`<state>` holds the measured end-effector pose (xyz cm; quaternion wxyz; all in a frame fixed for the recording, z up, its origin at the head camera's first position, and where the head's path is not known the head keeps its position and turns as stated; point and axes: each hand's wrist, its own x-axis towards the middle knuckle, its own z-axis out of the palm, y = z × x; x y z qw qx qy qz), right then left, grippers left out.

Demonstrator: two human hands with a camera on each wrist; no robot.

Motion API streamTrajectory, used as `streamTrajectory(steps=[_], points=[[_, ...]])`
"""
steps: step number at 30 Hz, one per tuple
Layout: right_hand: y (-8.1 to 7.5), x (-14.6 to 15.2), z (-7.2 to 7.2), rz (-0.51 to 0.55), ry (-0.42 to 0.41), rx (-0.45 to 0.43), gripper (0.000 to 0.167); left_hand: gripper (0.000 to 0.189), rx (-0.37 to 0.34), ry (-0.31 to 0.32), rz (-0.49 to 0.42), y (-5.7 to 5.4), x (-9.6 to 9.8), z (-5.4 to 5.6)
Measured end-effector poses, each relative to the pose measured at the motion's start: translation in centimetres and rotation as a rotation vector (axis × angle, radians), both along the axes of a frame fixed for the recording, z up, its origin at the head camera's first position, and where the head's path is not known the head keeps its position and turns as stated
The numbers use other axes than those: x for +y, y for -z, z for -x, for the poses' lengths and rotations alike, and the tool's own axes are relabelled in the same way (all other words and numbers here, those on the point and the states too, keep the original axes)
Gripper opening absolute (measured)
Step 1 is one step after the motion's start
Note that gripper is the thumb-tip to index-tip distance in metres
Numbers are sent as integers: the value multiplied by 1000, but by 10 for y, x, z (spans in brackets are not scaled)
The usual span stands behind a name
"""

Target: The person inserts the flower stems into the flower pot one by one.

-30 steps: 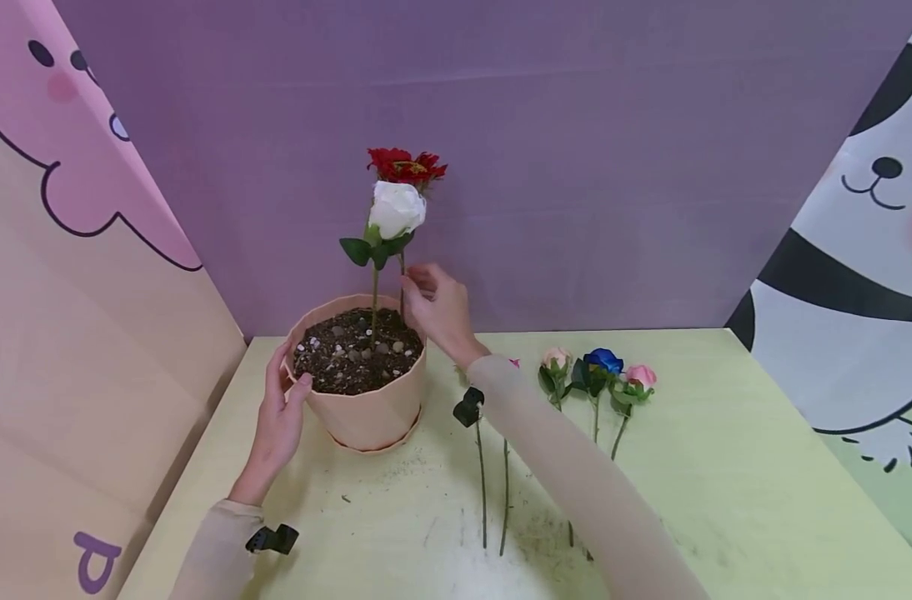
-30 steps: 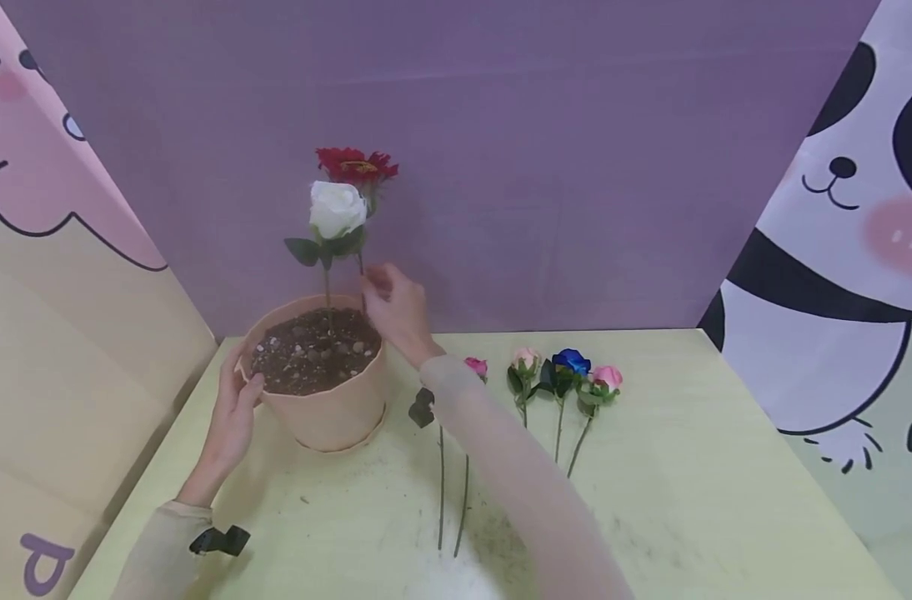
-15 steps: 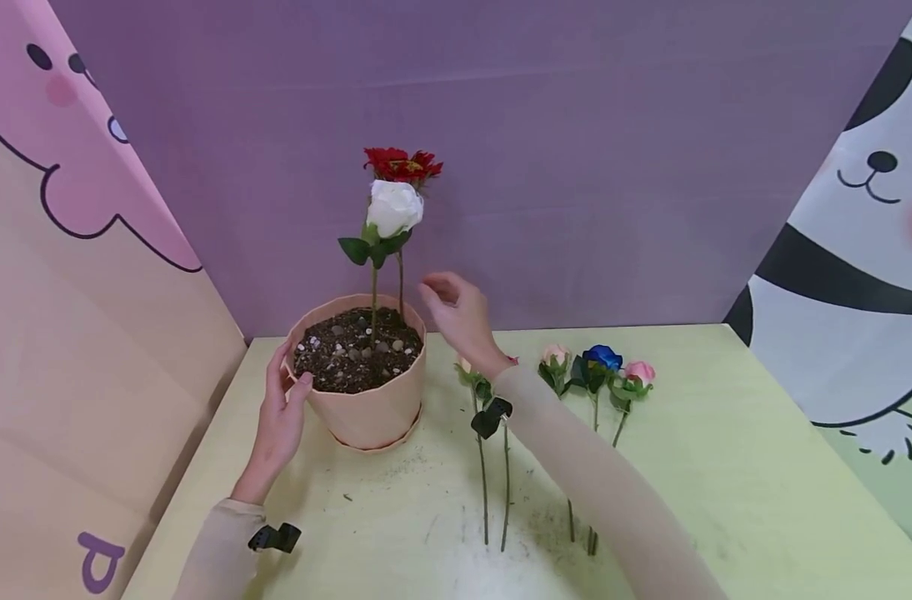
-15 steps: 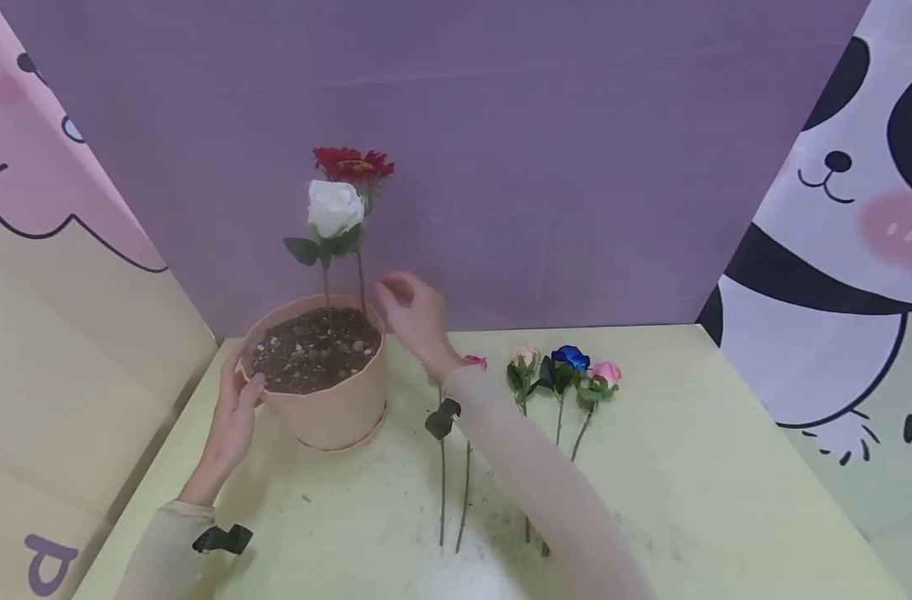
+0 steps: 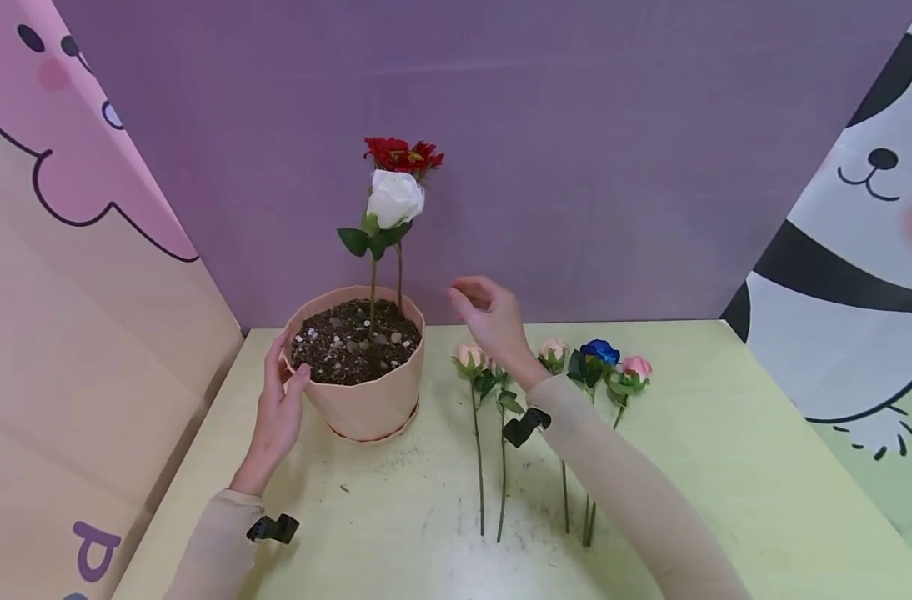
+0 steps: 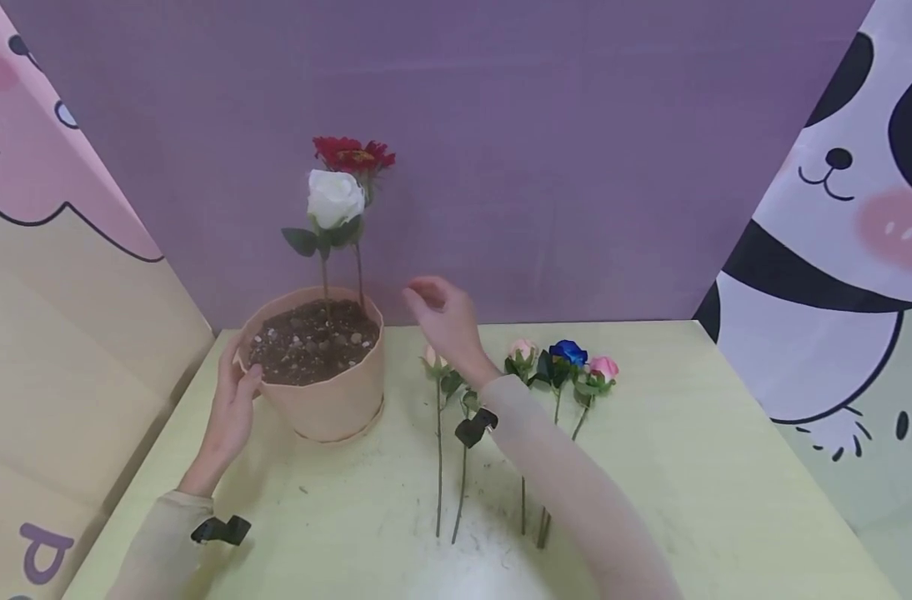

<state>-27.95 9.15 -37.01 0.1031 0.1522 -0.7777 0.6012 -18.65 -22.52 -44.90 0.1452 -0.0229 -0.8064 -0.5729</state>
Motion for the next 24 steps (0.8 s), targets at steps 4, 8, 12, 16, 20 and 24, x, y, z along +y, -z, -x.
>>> streamTrajectory(steps=[4,8,12,16,20,24], points=[[-2,15,-5,2,1,-3,32,65,1,-1,-5,-2,0,0],[-2,36,-10,25,7,-13,34,67,-3,5,-13,-2,0,0],[2,58,-17,18,41,-22,36,68,-13,9,-19,-3,1,-2],[8,80,-24,2,63,-35,36,68,-18,6,-18,-3,1,-2],[16,102,-31,-20,86,-57,39,68,-25,5,-15,-2,1,-2],[24,120,-38,-28,113,-90,41,68,-29,5,-12,-2,0,-1]])
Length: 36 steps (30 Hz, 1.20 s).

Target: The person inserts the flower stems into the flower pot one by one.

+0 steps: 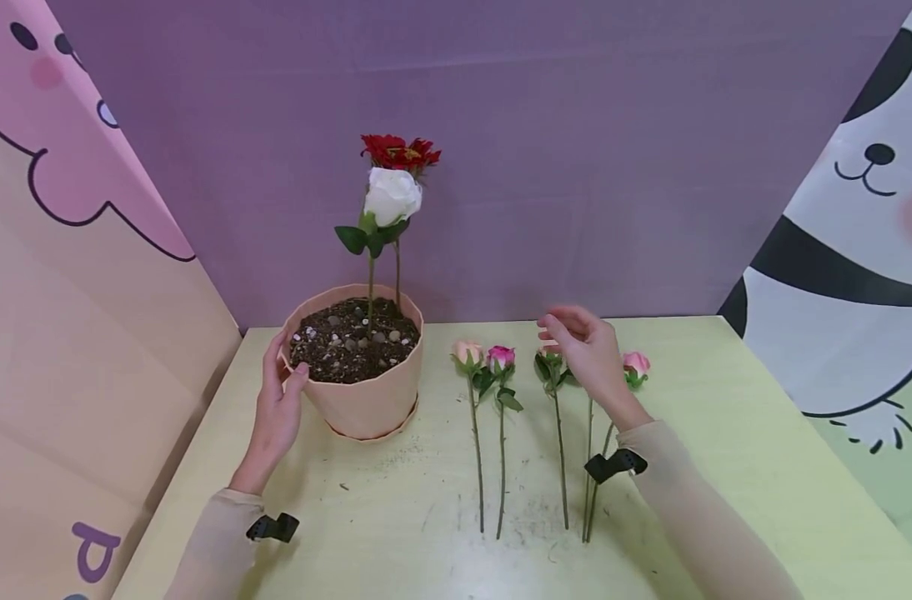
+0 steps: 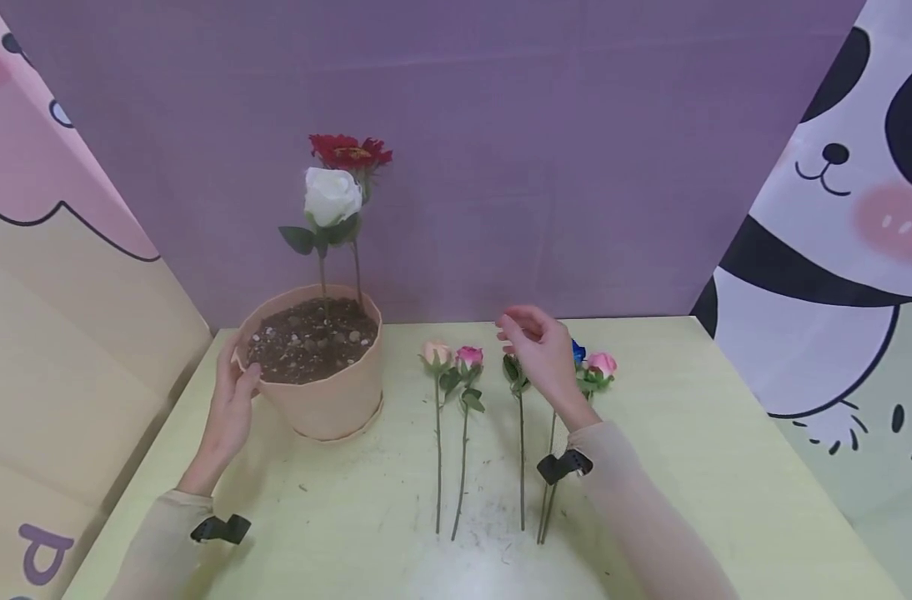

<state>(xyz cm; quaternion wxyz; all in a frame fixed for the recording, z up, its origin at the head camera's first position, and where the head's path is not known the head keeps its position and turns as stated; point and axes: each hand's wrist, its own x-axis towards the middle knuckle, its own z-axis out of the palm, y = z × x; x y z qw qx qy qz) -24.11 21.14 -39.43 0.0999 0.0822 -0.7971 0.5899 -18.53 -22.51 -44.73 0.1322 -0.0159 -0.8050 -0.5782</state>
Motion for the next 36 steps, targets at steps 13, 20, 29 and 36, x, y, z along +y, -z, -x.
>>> streamTrajectory(steps=[13,20,29,36], points=[[32,58,-26,-8,64,-147,45,67,8,8,-18,1,4,1],[47,91,-39,-55,111,-242,51,64,22,-7,-19,0,4,2],[73,114,-50,-5,70,-423,57,66,14,5,-29,-2,3,2],[90,122,-50,-6,82,-508,61,68,-2,2,-28,1,2,1]])
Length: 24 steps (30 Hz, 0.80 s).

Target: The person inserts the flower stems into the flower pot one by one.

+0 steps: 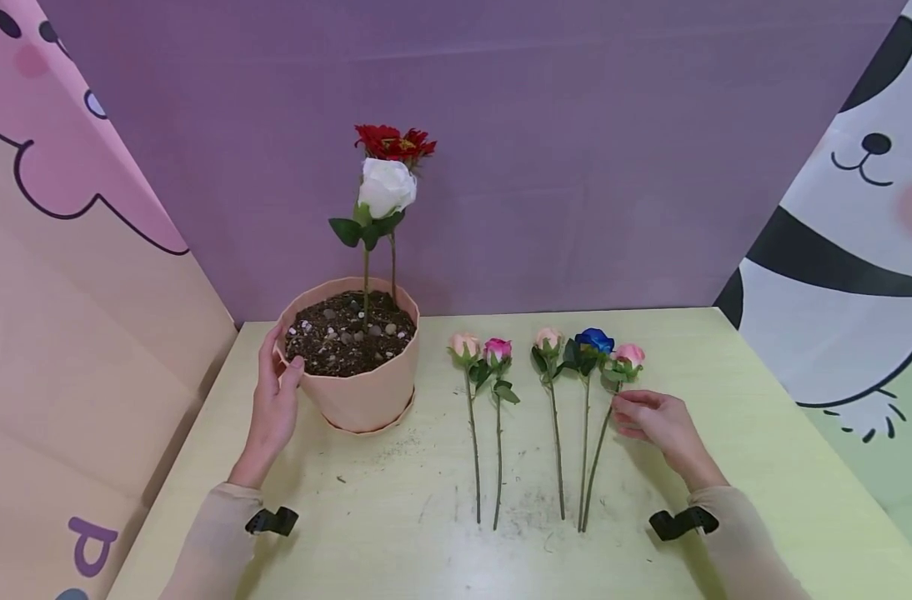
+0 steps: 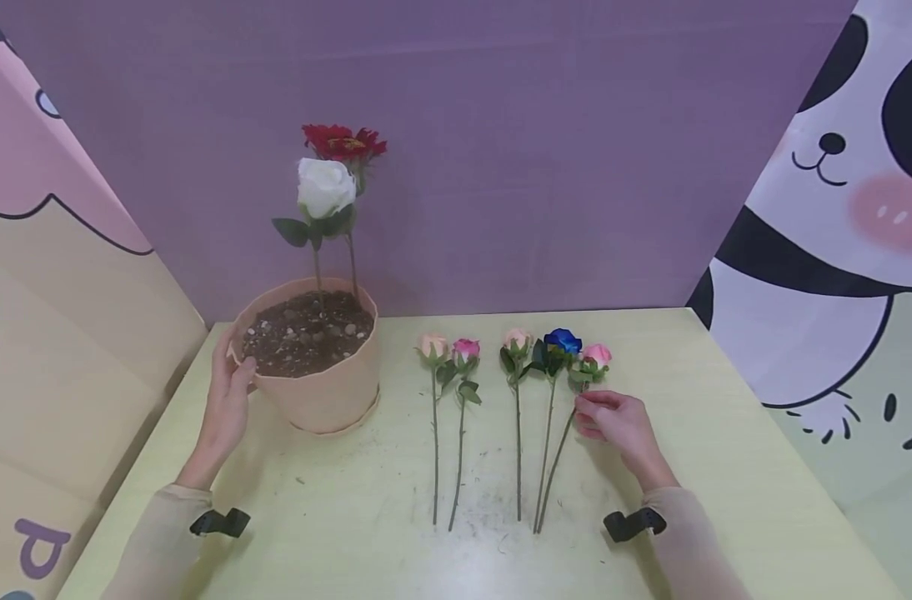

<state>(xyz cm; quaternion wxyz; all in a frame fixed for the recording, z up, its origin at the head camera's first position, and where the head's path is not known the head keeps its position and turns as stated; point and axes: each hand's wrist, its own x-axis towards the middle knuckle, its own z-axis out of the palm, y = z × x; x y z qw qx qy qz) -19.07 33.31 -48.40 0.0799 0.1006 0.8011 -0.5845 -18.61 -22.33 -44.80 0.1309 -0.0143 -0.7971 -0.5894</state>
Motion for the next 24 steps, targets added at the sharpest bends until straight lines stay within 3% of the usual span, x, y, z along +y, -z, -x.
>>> streamTrajectory(steps=[13,24], points=[[10,2,11,50,-18,-114,55,68,8,4,16,0,0,-1],[6,0,13,46,-28,-110,57,68,4,8,13,0,-1,0]])
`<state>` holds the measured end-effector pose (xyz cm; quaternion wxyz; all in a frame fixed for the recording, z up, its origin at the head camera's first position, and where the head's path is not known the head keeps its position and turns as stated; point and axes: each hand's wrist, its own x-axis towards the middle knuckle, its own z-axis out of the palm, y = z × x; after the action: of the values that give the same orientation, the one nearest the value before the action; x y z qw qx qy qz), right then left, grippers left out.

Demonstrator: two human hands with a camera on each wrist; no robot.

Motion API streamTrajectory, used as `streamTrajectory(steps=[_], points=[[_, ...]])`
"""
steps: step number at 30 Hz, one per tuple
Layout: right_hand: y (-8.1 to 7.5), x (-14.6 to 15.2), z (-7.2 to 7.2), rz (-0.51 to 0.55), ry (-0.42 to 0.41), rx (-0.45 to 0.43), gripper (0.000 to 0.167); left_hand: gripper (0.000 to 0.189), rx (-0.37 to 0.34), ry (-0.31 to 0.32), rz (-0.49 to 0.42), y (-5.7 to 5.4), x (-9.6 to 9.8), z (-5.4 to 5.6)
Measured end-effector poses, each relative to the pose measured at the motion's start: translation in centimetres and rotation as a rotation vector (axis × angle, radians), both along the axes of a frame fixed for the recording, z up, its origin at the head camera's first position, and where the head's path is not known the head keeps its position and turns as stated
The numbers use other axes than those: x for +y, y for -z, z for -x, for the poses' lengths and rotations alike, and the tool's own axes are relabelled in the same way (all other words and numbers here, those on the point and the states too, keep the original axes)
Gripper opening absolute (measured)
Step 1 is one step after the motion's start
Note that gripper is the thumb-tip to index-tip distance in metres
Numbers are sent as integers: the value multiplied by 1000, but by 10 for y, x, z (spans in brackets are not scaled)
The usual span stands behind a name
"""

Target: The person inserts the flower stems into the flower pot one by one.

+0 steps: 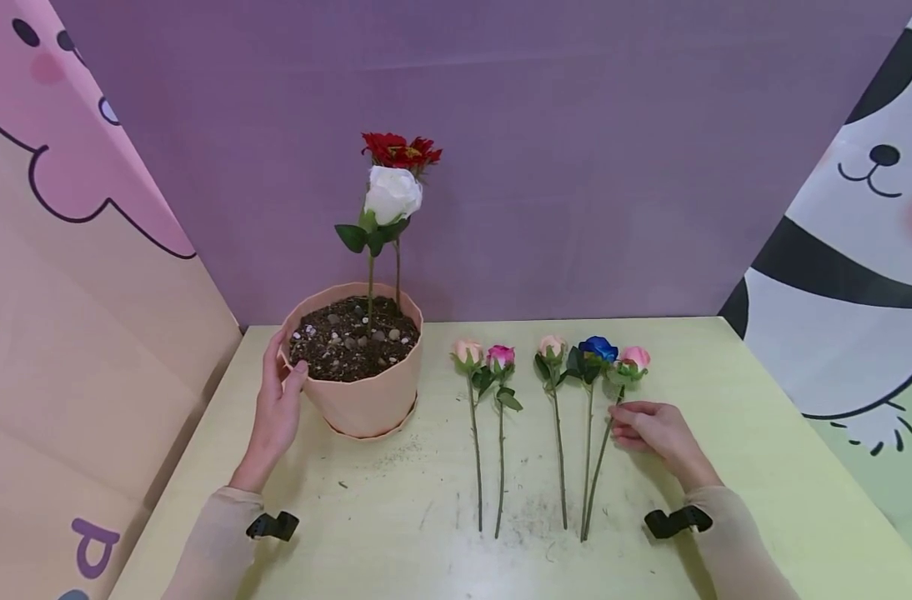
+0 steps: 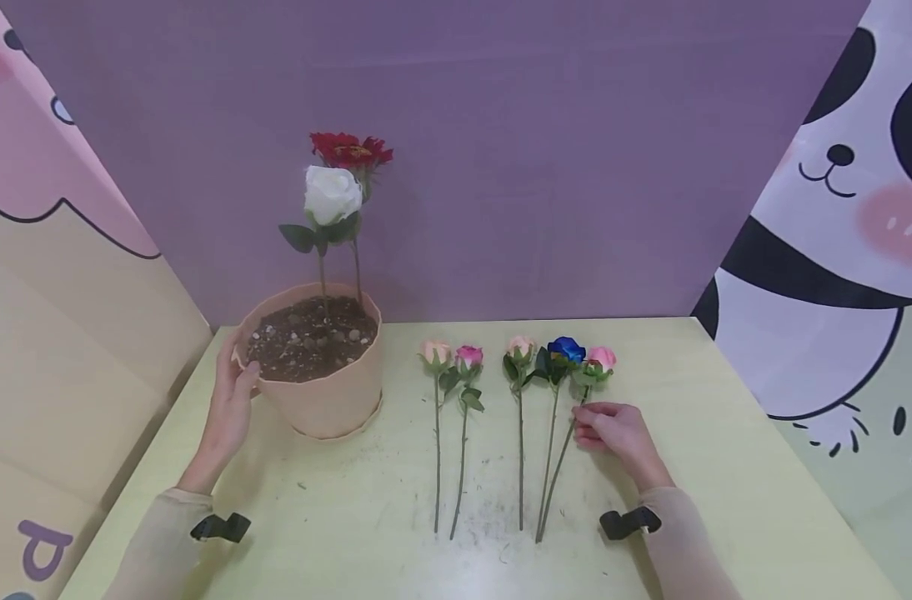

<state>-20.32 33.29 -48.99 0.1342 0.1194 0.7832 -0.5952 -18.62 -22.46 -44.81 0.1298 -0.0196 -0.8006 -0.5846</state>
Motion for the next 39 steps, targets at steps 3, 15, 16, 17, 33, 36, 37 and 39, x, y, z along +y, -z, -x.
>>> streamTrajectory(steps=[3,15,16,17,33,36,37,39], points=[[-1,0,0,16,1,31,57,67,6,1,-1,0,0,0],[-16,5,2,78,18,164,59,65,10,-14,11,0,1,-1],[-19,6,2,100,25,175,53,65,8,-15,10,0,1,-1],[-23,6,2,122,27,187,45,65,10,-16,11,1,1,-1],[-74,-7,14,387,77,354,12,66,12,-1,9,-1,1,-1],[-84,-16,19,386,70,390,13,65,5,-1,4,-1,1,-1],[-87,-19,21,384,66,401,14,66,7,-1,3,-1,1,-1],[-93,-25,23,379,64,416,18,65,7,0,-8,-1,2,-1]])
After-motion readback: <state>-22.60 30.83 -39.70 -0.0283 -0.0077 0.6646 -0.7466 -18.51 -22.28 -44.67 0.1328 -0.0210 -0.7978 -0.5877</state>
